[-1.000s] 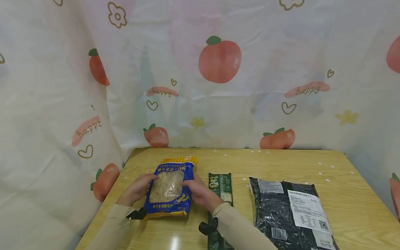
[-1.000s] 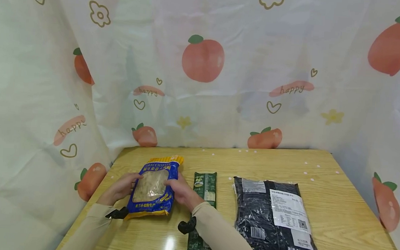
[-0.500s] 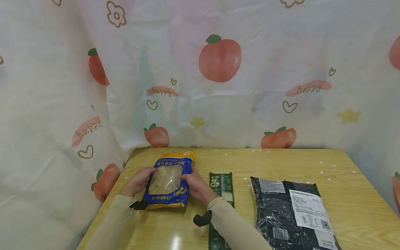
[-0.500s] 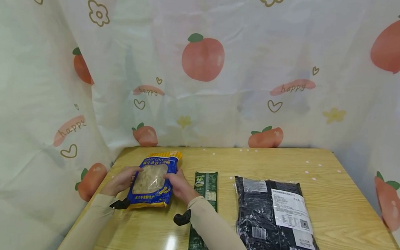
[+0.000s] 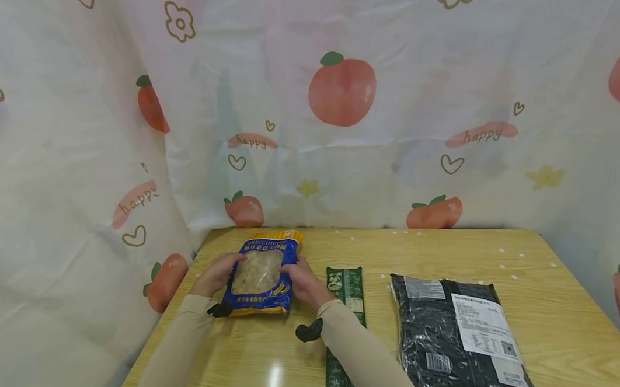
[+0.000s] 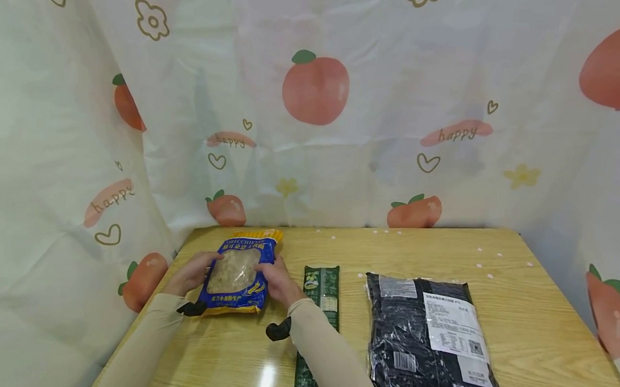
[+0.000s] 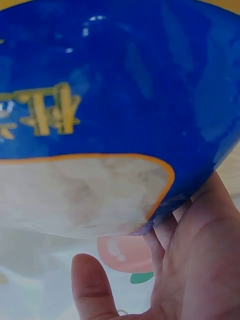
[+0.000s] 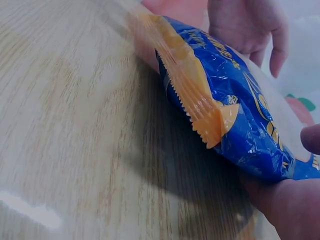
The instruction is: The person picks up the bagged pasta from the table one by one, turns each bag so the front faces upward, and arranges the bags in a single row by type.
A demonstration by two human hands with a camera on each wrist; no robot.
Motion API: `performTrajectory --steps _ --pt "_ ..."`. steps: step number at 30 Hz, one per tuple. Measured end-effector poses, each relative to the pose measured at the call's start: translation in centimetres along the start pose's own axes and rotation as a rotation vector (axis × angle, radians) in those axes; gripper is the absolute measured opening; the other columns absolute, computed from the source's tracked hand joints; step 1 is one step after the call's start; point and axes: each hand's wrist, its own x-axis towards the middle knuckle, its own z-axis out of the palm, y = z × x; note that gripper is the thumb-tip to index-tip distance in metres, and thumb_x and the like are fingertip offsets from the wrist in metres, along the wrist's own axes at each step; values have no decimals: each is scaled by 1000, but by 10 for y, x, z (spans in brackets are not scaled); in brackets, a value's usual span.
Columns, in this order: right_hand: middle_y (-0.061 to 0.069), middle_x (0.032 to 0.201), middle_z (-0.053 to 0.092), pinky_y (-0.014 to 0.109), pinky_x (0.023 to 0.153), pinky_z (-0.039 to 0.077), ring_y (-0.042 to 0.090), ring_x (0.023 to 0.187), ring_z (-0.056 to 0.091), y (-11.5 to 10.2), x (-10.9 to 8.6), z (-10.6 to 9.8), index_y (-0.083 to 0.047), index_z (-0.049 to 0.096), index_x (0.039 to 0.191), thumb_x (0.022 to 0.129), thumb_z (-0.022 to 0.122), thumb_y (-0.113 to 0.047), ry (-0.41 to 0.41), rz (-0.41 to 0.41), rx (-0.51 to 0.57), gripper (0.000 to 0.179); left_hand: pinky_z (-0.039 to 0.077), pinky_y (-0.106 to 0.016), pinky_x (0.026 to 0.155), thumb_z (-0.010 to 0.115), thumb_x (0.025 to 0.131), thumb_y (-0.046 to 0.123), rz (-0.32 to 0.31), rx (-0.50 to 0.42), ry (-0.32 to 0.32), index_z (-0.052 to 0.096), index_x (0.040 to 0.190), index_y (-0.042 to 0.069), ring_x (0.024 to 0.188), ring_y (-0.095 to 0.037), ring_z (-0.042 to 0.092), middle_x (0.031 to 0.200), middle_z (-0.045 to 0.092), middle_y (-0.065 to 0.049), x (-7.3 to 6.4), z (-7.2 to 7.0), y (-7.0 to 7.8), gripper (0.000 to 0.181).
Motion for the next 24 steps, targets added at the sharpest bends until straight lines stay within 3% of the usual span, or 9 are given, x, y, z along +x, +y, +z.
performTrajectory --steps 6,10,18,24 --pt "28 161 35 55 122 37 45 147 40 2 0 -4 1 11 162 97 56 -1 22 -19 -42 79 53 -35 89 50 105 21 -12 -7 -7 41 147 -11 107 -23 57 143 45 -22 0 4 -2 54" --pt "30 157 41 56 118 41 45 143 46 2 -4 -6 1 15 162 98 58 -2 68 -30 -134 77 54 -35 89 50 105 21 -6 -9 -28 41 148 -11 106 -22 59 137 51 -19 3 6 -5 54" --pt "30 142 55 55 112 48 45 131 57 1 -15 -6 5 33 153 92 66 0 147 -110 -471 69 54 -34 86 51 104 20 18 38 -27 46 143 -12 97 -17 62 117 63 -11 6 9 -6 51" --pt "31 138 57 55 110 49 45 129 59 3 -16 -10 6 37 151 91 72 -6 163 -140 -690 71 53 -41 95 49 105 20 15 67 -17 41 148 -12 108 -24 61 128 60 -20 7 10 -11 54"
